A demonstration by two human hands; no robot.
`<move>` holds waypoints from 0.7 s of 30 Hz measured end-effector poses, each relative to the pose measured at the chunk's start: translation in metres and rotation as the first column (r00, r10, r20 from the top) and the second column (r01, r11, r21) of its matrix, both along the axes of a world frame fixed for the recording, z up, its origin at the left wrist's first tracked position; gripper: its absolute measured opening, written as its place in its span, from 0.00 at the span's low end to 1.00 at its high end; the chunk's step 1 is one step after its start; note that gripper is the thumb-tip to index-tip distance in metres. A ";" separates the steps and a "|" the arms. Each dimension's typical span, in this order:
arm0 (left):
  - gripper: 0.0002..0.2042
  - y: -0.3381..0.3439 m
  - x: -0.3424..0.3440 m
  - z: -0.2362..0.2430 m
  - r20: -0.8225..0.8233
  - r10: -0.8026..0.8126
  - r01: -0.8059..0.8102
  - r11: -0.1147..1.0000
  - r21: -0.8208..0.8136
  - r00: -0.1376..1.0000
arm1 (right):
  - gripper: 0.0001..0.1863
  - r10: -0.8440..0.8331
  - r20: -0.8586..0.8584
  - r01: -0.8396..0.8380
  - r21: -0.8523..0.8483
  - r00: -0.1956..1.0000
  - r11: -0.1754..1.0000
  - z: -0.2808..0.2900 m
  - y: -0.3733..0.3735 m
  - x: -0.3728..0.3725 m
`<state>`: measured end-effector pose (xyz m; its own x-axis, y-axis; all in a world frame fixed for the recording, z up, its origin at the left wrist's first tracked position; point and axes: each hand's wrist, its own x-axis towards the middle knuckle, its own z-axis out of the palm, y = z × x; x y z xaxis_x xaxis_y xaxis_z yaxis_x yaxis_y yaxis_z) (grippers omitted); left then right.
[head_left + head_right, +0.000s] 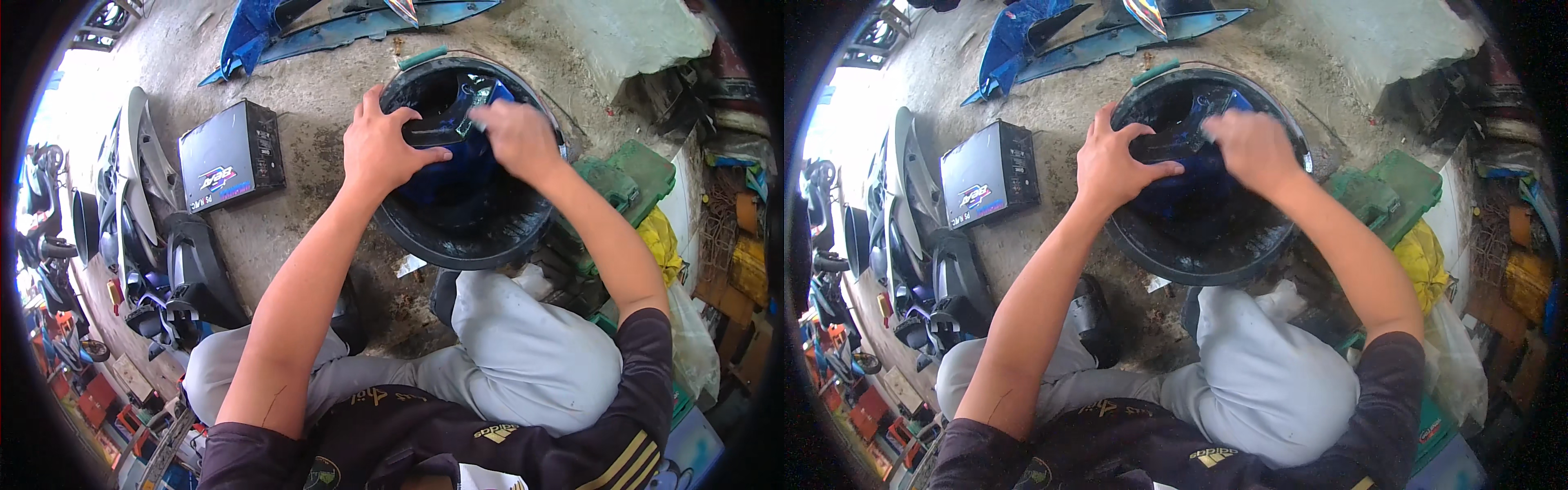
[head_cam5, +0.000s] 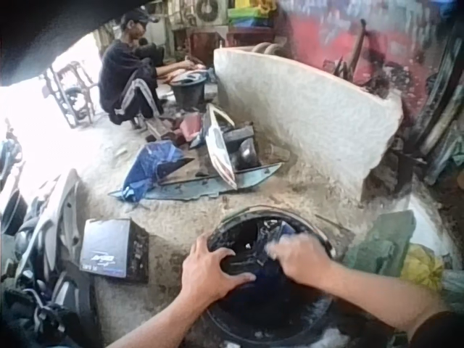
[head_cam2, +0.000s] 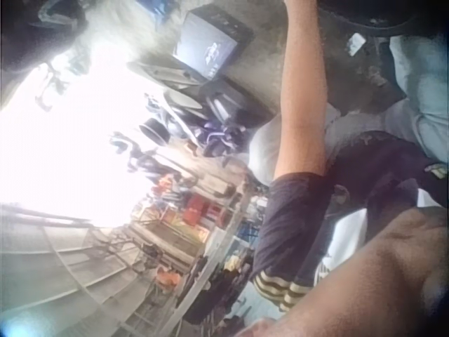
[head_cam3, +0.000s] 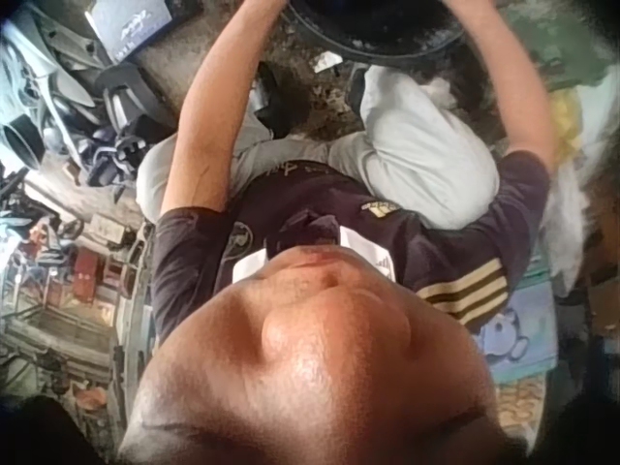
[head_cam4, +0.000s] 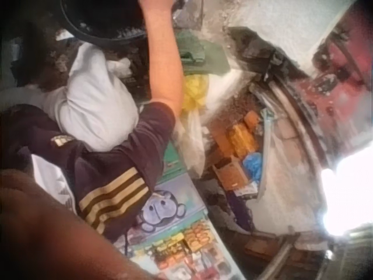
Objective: The person sands a blue motorcycle fairing by hand using a piece of sandpaper, periodically dipping the fairing and the sandpaper into a bucket of water.
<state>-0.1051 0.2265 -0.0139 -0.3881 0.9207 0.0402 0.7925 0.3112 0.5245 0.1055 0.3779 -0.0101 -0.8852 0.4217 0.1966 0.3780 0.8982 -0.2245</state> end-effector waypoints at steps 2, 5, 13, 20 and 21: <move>0.37 -0.001 -0.002 0.001 -0.008 -0.003 0.003 1.000 0.006 1.000 | 0.15 0.132 0.006 -0.131 -0.100 0.991 0.986 0.003 -0.022 -0.002; 0.36 0.001 0.001 0.004 0.009 -0.002 0.002 1.000 -0.005 1.000 | 0.15 -0.027 0.111 0.024 0.026 0.993 0.999 0.013 0.021 0.000; 0.37 0.000 -0.001 0.003 0.018 0.005 -0.005 1.000 -0.006 1.000 | 0.15 0.033 0.062 -0.029 -0.075 0.998 0.997 0.005 0.009 -0.006; 0.35 -0.002 -0.002 0.003 0.031 -0.007 0.007 1.000 -0.021 0.999 | 0.15 0.142 0.096 -0.126 -0.154 0.985 0.980 0.008 -0.008 -0.011; 0.35 -0.001 -0.003 0.003 0.023 -0.006 0.006 1.000 -0.003 1.000 | 0.15 0.109 0.083 -0.099 -0.114 0.991 0.989 0.006 0.006 -0.010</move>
<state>-0.1077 0.2256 -0.0105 -0.3831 0.9233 0.0285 0.7822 0.3079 0.5416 0.0953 0.3844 -0.0040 -0.9372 0.3410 0.0732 0.3066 0.9055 -0.2933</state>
